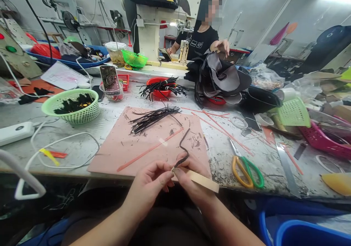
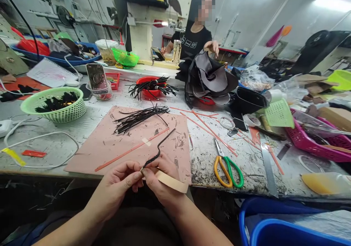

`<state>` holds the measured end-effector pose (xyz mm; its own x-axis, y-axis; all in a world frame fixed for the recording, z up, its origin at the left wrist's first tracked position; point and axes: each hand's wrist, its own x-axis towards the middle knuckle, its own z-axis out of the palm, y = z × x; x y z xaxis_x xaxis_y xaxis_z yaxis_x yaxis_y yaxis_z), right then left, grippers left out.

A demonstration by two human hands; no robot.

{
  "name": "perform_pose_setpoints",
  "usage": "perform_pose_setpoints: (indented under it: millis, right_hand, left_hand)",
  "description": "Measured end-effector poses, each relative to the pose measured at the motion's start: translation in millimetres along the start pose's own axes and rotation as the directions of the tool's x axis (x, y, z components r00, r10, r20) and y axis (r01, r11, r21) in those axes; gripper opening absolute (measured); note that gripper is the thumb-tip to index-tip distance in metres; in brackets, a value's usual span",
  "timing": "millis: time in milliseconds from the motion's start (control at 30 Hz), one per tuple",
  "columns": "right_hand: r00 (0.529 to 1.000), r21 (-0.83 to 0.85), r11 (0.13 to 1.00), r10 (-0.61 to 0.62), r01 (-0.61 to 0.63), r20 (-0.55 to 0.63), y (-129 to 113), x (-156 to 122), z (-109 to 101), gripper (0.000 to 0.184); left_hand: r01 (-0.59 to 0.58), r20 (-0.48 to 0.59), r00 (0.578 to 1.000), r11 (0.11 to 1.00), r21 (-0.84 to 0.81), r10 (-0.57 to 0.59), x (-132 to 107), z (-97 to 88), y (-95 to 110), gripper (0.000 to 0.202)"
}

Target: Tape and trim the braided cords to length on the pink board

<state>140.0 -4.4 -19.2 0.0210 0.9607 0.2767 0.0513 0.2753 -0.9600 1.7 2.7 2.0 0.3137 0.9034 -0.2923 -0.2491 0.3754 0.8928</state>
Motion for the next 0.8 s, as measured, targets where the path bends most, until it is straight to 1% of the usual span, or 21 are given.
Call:
perform_pose_setpoints:
  millis: [67,167,267,333,433,533,567,633,733,800]
  right_hand:
    - [0.999,0.001,1.0,-0.019,0.019,0.029,-0.9,0.1,0.2,0.011]
    - [0.992,0.027,0.997,-0.075,0.073,0.099,-3.3,2.9,-3.6,0.014]
    - [0.974,0.048,0.992,-0.124,0.116,0.191,-6.4,7.6,-10.0,0.012]
    - [0.961,0.058,0.991,-0.132,0.122,0.243,-8.2,10.2,-13.7,0.01]
    - [0.946,0.079,0.985,-0.172,0.157,0.274,-9.9,11.7,-17.2,0.013]
    - [0.939,0.05,0.979,-0.202,0.196,0.279,-10.3,11.7,-18.6,0.015]
    - [0.94,0.021,0.979,-0.2,0.202,0.275,-10.3,11.6,-18.7,0.014]
    - [0.951,-0.059,0.978,-0.182,0.202,0.249,-10.2,11.3,-18.1,0.011]
    - [0.974,-0.176,0.972,-0.121,0.155,0.189,-10.5,10.1,-15.9,0.007]
    - [0.984,-0.219,0.969,-0.078,0.113,0.163,-11.2,9.2,-14.7,0.006]
  left_hand:
    - [0.006,0.021,1.0,1.0,-0.017,-0.005,-0.7,-0.4,-0.7,0.02]
    - [0.058,0.081,0.996,0.993,-0.103,-0.049,-1.6,0.3,-0.8,0.021]
    - [0.111,0.152,0.985,0.981,-0.162,-0.086,-1.7,2.0,0.6,0.024]
    - [0.174,0.191,0.972,0.968,-0.184,-0.138,-1.6,3.4,2.0,0.026]
    - [0.267,0.233,0.948,0.942,-0.205,-0.218,-1.4,5.2,3.8,0.031]
    - [0.314,0.245,0.933,0.929,-0.195,-0.264,-0.9,5.8,3.9,0.032]
    - [0.313,0.229,0.935,0.932,-0.183,-0.27,-0.6,5.6,3.6,0.032]
    - [0.263,0.161,0.957,0.956,-0.133,-0.241,-0.1,5.0,3.2,0.03]
    - [0.118,0.056,0.992,0.993,-0.016,-0.117,-0.1,3.9,3.8,0.027]
    - [0.057,0.03,0.998,0.997,0.061,-0.059,-0.6,3.8,4.6,0.024]
